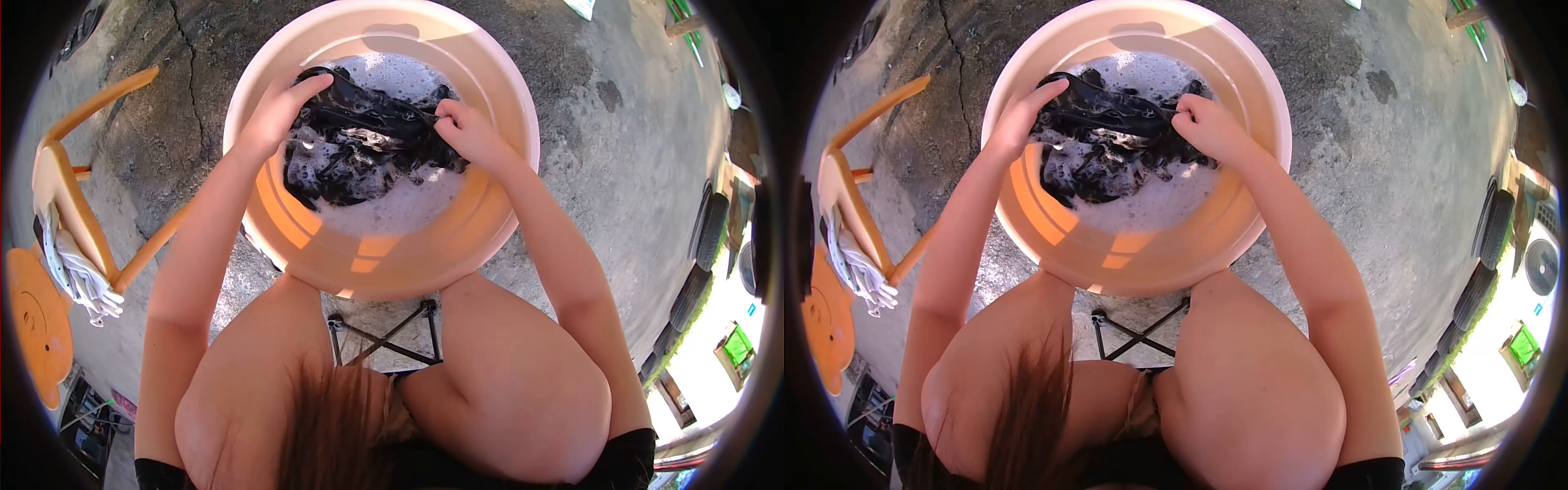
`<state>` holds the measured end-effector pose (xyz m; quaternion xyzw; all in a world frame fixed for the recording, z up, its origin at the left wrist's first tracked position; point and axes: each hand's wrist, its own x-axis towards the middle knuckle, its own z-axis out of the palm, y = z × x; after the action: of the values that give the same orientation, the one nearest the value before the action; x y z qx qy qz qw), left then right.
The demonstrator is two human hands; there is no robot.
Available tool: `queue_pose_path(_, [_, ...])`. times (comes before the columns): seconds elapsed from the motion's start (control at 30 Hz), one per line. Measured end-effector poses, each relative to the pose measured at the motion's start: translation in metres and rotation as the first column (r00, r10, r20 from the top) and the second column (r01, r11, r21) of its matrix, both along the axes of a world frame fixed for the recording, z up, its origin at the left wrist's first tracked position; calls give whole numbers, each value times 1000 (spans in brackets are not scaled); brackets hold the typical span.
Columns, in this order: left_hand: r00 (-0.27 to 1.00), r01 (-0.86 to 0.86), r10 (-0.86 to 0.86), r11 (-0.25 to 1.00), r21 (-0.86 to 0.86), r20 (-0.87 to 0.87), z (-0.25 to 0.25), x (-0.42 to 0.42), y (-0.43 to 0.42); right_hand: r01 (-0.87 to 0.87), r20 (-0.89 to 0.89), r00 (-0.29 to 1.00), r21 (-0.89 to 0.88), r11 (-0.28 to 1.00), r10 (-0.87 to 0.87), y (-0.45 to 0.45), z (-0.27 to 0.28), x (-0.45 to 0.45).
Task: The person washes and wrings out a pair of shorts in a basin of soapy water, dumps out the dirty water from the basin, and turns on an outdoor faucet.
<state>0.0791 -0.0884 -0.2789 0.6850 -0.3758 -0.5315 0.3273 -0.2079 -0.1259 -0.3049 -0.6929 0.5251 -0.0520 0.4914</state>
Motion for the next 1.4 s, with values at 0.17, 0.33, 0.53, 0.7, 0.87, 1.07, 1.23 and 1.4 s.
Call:
queue_pose_path(0.17, [830,379,-264,913,-151,492,-25,-4,-32,101,84,993,-217,971,-85,-19,-12,-1])
queue_pose_path(0.33, [383,870,-352,449,-205,854,-87,-6,-39,-261,-63,965,-368,892,256,-30,-27,-2])
queue_pose_path(0.53, [267,787,-519,603,127,812,-104,-7,-4,-414,-390,874,-284,865,290,-22,-67,-10])
queue_pose_path(0.7, [398,775,-579,627,76,712,-119,-6,31,-448,-451,827,-163,879,337,-6,-67,-1])
queue_pose_path(0.87, [521,698,-700,679,228,489,-121,-14,58,-474,-519,741,44,879,426,21,-51,7])
queue_pose_path(1.07, [937,282,-335,891,357,95,-164,12,50,-74,-236,966,161,984,111,32,-82,-21])
queue_pose_path(1.23, [901,-83,288,848,523,-323,-133,23,24,292,130,878,618,730,-461,11,-55,-14])
queue_pose_path(1.4, [615,-91,541,772,629,-574,-119,32,18,340,130,649,832,439,-749,-2,-39,-13])
